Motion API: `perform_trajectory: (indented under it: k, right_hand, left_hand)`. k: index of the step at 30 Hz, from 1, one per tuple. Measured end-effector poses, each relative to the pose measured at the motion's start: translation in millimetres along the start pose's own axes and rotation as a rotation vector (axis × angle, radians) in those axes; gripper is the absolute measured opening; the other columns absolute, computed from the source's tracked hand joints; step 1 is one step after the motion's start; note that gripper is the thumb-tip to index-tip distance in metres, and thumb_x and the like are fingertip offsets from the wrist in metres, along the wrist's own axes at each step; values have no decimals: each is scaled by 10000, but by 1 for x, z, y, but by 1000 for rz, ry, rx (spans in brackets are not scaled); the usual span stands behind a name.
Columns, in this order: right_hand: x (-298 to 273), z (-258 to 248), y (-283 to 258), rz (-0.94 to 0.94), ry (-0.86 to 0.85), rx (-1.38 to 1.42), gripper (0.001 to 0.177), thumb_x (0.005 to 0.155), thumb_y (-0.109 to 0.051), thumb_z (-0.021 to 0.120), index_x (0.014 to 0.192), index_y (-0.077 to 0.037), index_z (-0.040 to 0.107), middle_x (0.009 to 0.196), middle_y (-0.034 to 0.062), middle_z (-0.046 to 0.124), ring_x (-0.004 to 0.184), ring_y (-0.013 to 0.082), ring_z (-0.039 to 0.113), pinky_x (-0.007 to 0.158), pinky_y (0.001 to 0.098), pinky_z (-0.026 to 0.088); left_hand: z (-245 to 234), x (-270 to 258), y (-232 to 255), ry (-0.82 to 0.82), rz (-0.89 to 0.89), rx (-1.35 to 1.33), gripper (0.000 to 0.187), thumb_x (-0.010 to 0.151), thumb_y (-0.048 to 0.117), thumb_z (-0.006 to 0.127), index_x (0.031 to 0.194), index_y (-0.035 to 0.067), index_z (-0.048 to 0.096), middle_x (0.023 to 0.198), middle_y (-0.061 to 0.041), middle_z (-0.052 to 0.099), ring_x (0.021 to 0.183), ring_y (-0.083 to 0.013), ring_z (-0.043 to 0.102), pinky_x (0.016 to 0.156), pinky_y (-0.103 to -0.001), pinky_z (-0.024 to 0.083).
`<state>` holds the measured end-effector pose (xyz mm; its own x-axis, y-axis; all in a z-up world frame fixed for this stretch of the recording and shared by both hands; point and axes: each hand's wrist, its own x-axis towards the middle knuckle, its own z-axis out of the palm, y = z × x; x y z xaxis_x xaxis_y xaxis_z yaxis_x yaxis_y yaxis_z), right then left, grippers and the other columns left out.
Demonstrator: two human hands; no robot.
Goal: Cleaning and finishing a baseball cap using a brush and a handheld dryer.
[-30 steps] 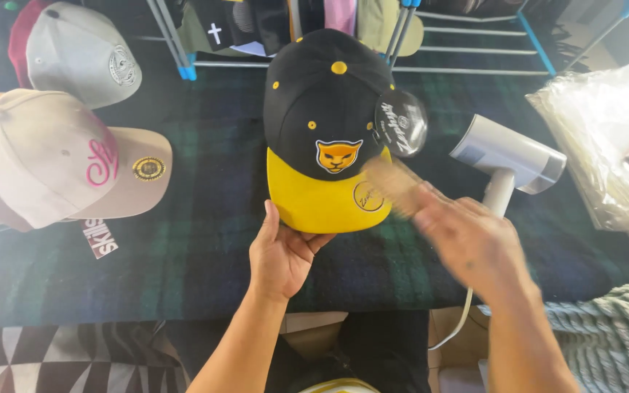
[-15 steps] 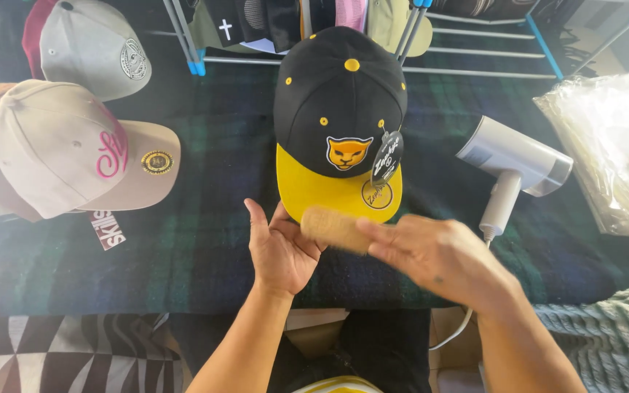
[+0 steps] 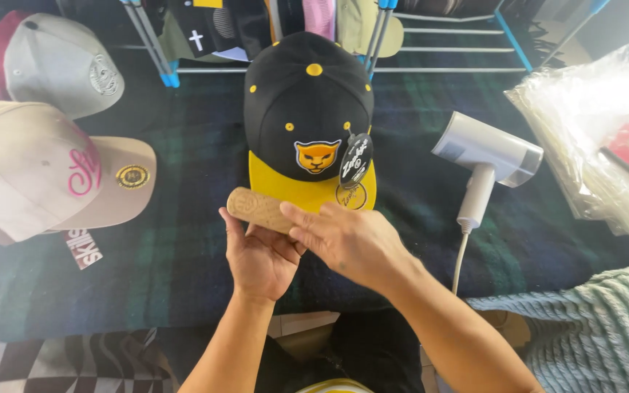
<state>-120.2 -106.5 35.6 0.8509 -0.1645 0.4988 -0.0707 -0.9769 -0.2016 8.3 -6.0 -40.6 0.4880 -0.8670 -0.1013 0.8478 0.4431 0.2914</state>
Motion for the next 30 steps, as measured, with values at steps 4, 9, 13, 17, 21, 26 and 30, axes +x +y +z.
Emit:
perform_trajectory:
  k: [4,9,13,17,21,26,30]
  right_hand:
    - [-34,-23,32,71,98,138,283,1014,-240,608,1242,-150,749,966,127,796,667,317,724,582,380,584]
    - [-96,-39,120,531,114,-253,359,1067,-341,620,1389,-219,721,951,161,756,724,324,712,650,425,585]
    - [-76,-36,65,263,252,-75,313,981,-182,677,1257,-54,747,1233,153,752,927,322,744,756,407,583]
    - [-52,-17,13,78,58,44,314,989,-262,633,1253,-128,737,1082,24,795,684,199,661,578,332,581]
    - [-51,-10,60,190,138,221,270,977,-216,651,1180,-79,764,1001,149,799,802,363,744,629,474,575]
    - [-105,-30,142,416,165,-25,273,1010,-219,661,1239,-96,748,1197,143,747,1029,378,703,842,493,566]
    - [-103,-46,133,533,413,-1,354,1090,-179,605,1423,-79,673,1274,203,703,1147,412,655,963,505,528]
  left_hand:
    - [0,0,-4,6,50,71,705,964,717,345,1346,193,623,1177,-222,694,1011,-463,717,953,-595,580]
    - [7,-1,-1,18,72,192,497,1018,469,452,1383,154,574,1297,-199,685,1110,-430,695,991,-591,566]
    - [22,-7,1,22,59,178,460,1028,442,442,1358,151,574,1278,-222,684,1092,-435,701,967,-595,579]
    - [10,-1,-1,175,10,173,504,1003,425,442,1409,138,530,1332,-153,645,1194,-350,659,966,-505,557]
    - [10,-5,-1,80,25,208,499,1031,494,395,1360,153,551,1230,-221,673,1088,-426,701,969,-581,566]
    - [11,-6,2,88,60,199,488,1023,459,420,1379,150,544,1265,-223,667,1122,-451,683,981,-595,570]
    - [17,-4,0,120,98,205,478,997,421,477,1408,183,527,1272,-233,661,1114,-443,687,962,-587,572]
